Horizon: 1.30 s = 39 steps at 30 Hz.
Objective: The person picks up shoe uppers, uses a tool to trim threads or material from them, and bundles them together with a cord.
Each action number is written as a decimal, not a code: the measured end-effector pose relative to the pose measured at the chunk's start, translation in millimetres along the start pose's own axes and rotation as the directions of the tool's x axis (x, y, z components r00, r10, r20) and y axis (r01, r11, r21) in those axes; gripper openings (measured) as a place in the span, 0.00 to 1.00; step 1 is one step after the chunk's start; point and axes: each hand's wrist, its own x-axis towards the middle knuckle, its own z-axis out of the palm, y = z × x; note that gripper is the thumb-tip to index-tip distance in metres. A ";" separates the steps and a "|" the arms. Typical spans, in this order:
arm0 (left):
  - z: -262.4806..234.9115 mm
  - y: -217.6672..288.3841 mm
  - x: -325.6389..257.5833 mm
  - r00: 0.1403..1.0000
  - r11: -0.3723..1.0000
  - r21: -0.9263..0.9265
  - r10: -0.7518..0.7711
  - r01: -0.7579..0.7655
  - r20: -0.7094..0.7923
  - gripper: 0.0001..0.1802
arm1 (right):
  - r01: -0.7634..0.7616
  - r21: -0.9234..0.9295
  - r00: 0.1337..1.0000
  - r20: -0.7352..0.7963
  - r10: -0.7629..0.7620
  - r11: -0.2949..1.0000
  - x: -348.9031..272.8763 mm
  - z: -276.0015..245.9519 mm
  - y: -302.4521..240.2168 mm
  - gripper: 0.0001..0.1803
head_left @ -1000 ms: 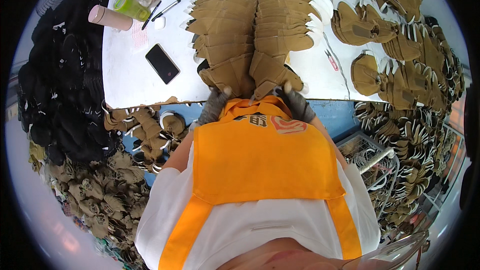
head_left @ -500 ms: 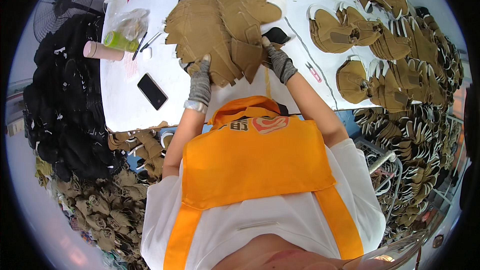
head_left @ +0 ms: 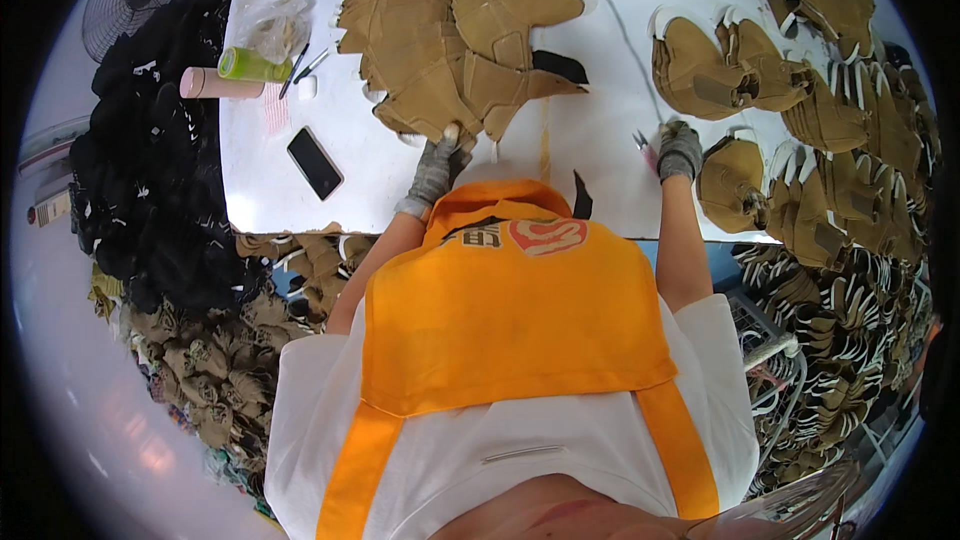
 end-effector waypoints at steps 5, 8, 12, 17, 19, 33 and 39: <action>-8.1 11.2 15.2 0.996 0.958 -0.284 0.065 -0.047 0.054 0.33 | 0.166 0.043 0.924 -0.355 -0.141 0.985 -13.8 -14.6 -33.7 0.14; -5.7 20.8 15.0 0.999 0.961 -0.275 0.030 -0.020 0.032 0.32 | 0.335 0.505 0.942 -0.145 -0.304 0.796 -37.6 -13.8 -63.7 0.13; 13.7 41.2 2.1 0.986 0.991 0.060 0.129 -0.123 -0.105 0.32 | 0.065 0.842 0.647 0.372 -0.665 0.535 -102.0 43.4 -124.7 0.20; 30.7 67.3 -25.5 0.935 0.812 0.486 0.352 -0.322 0.030 0.24 | 0.000 0.827 0.683 0.411 -0.604 0.562 -131.4 23.6 -218.7 0.40; 30.5 78.3 -36.7 0.953 0.818 0.513 0.304 -0.262 0.002 0.23 | 0.233 0.660 0.755 0.341 -0.561 0.715 -126.0 -2.8 -224.1 0.37; 72.7 254.6 -137.8 0.609 -0.087 0.814 0.619 -0.574 0.496 0.51 | 0.567 0.534 0.740 0.004 -0.673 0.627 -104.5 -227.2 -250.6 0.28; 139.4 208.1 -190.6 0.319 -0.528 0.635 0.570 -0.564 0.757 0.55 | 0.852 0.230 0.523 -0.396 -0.755 0.470 -67.5 -197.2 -253.9 0.22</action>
